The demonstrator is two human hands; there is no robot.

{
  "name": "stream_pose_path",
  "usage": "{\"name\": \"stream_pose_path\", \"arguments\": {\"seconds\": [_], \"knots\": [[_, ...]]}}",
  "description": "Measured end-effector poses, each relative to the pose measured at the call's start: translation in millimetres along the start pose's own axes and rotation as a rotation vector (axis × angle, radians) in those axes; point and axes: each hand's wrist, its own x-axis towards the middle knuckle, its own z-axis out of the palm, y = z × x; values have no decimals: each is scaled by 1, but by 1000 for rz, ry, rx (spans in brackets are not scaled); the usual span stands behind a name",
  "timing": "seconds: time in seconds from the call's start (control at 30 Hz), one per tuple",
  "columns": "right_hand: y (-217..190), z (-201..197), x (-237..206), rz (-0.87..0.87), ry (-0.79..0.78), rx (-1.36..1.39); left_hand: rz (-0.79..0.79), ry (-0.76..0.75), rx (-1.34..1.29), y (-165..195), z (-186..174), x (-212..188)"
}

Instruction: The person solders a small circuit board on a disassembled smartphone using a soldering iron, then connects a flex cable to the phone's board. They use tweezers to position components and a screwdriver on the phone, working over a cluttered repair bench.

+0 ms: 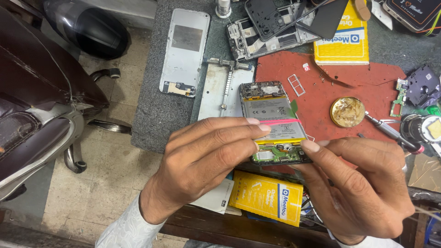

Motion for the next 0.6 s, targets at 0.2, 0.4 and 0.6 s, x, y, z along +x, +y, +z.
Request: {"name": "stream_pose_path", "arguments": {"seconds": [0.2, 0.4, 0.6], "knots": [[-4, 6, -1, 40, 65, -8, -8, 2, 4, 1, 0, -1], [-3, -2, -2, 31, -16, -29, -7, 7, -2, 0, 2, -1], [-6, 2, -5, 60, 21, -24, -4, 7, 0, 1, 2, -2]]}}
